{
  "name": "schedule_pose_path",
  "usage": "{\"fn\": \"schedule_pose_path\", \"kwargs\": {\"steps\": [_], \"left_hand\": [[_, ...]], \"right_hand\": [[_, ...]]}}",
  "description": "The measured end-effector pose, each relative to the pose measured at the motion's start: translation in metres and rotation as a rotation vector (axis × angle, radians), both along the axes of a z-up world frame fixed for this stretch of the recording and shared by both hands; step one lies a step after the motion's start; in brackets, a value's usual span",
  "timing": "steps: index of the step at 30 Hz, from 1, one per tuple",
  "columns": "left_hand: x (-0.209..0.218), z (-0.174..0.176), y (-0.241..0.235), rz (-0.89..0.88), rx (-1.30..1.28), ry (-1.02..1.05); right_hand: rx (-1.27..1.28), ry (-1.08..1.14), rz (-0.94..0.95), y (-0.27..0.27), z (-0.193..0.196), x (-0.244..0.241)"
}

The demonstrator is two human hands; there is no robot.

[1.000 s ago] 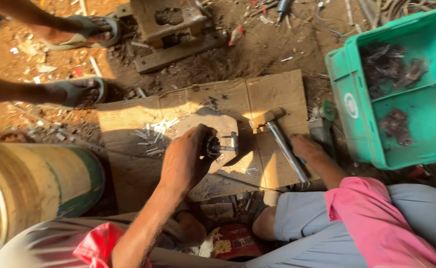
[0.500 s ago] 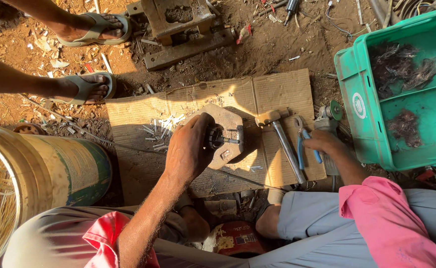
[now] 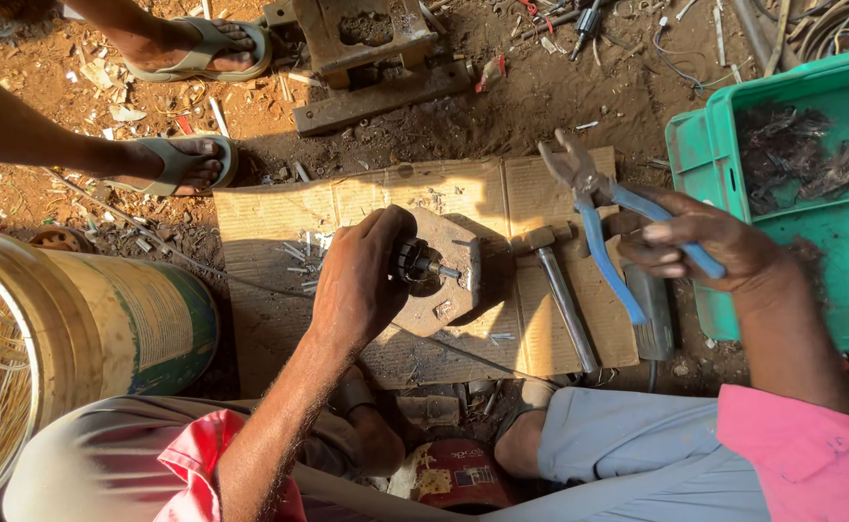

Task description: The person sits on the ground and uses a hammer and pliers to separate and adjust metal pins on a small electrical component. They then use an angle grinder to cut or smooth the component, followed by further manual adjustments with pliers.

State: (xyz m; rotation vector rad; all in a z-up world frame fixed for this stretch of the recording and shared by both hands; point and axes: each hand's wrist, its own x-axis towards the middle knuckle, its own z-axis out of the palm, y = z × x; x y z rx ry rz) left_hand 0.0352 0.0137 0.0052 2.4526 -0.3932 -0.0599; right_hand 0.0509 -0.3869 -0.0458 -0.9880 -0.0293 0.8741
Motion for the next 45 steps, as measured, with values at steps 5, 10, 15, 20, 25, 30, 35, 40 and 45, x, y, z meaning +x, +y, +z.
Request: {"fn": "schedule_pose_path", "kwargs": {"steps": [5, 10, 15, 20, 25, 30, 35, 40, 45], "left_hand": [[0.005, 0.001, 0.007, 0.04, -0.012, 0.066], [0.007, -0.006, 0.015, -0.034, -0.038, -0.1], [0.006, -0.012, 0.017, -0.066, -0.009, -0.061], [0.003, -0.022, 0.017, -0.093, 0.027, -0.001], [0.002, -0.03, 0.011, -0.181, 0.03, -0.108], [0.001, -0.026, 0.012, -0.187, 0.11, -0.027], [0.002, -0.022, 0.011, -0.196, 0.129, -0.029], [0.004, -0.024, 0.015, -0.195, 0.166, -0.008], [0.004, -0.034, 0.019, -0.197, 0.239, -0.061]], "right_hand": [[0.013, 0.016, -0.042, 0.097, 0.022, -0.021], [-0.442, -0.372, 0.325, 0.1, 0.041, -0.016], [-0.823, -0.503, 0.56, 0.11, 0.055, -0.012], [-1.019, -0.456, 0.667, 0.124, 0.068, -0.013], [-1.1, -0.496, 0.696, 0.129, 0.072, -0.016], [-1.118, -0.511, 0.692, 0.131, 0.07, -0.017], [-1.147, -0.536, 0.675, 0.132, 0.06, -0.02], [-1.052, -0.549, 0.626, 0.137, 0.044, -0.027], [-1.016, -0.586, 0.605, 0.137, 0.03, -0.031]]}}
